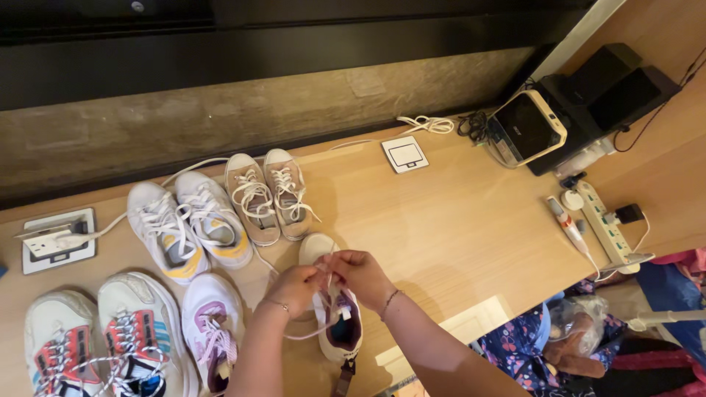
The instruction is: The person removes the laces from a pair of white sneakers with pink accents and then re-laces them. They thread the laces through the eyelets and tie a knot, working on one shoe at a time on a wooden surface.
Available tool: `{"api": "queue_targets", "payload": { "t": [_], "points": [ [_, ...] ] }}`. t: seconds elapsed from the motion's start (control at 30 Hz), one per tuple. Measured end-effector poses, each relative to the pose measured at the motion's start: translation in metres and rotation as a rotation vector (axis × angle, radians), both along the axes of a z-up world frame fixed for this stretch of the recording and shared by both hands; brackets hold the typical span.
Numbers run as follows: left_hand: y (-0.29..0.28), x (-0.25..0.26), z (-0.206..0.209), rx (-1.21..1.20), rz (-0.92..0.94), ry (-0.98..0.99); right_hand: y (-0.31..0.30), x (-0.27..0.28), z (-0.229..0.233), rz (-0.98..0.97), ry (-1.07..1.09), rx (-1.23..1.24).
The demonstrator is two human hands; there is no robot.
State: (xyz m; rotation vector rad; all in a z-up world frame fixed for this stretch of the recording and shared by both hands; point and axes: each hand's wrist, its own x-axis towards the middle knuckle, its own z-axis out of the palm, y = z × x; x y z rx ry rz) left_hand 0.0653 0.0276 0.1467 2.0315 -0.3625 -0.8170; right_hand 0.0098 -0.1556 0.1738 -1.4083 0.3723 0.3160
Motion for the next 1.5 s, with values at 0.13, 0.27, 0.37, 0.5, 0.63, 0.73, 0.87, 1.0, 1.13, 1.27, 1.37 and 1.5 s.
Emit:
{"api": "queue_targets", "payload": {
  "t": [0.13,0.27,0.37,0.5,0.63,0.73,0.87,1.0,1.13,1.27,1.37,1.5],
  "points": [
    [-0.003,0.005,0.011,0.08,0.058,-0.178,0.007,0.005,0.008,-0.022,0.003,-0.012],
    [-0.02,-0.001,0.006,-0.369,0.136,-0.275,0.008,0.006,-0.005,-0.101,0.069,-0.054],
    [-0.023,-0.008,0.001,-0.327,0.14,-0.303,0.008,0.002,-0.016,-0.045,-0.017,-0.112],
    [-0.019,-0.018,-0.013,-0.035,0.204,-0.317,0.011,-0.01,-0.017,0.007,-0.035,-0.118],
    [-0.025,-0.029,-0.043,0.244,0.175,-0.369,0.017,-0.022,-0.017,-0.014,-0.266,-0.796],
    [-0.029,-0.041,-0.065,0.347,0.186,-0.369,0.023,-0.031,-0.028,-0.052,-0.355,-0.981],
    [-0.034,-0.047,-0.072,0.159,0.355,-0.376,0.014,-0.034,-0.048,-0.072,-0.254,-0.905],
    [-0.042,-0.052,-0.059,0.01,0.441,-0.491,-0.004,-0.032,-0.063,-0.013,-0.296,-0.83],
    [-0.054,-0.051,-0.046,0.243,0.397,-0.486,-0.02,-0.034,-0.082,0.084,-0.165,-0.819],
    [-0.057,-0.053,-0.046,0.223,0.43,-0.52,-0.033,-0.028,-0.116,-0.087,0.02,-0.401],
    [-0.061,-0.057,-0.05,0.122,0.456,-0.572,-0.043,-0.026,-0.138,-0.132,0.074,-0.263],
    [-0.07,-0.059,-0.052,0.185,0.466,-0.549,-0.05,-0.027,-0.144,-0.142,0.118,-0.227]
  ]
}}
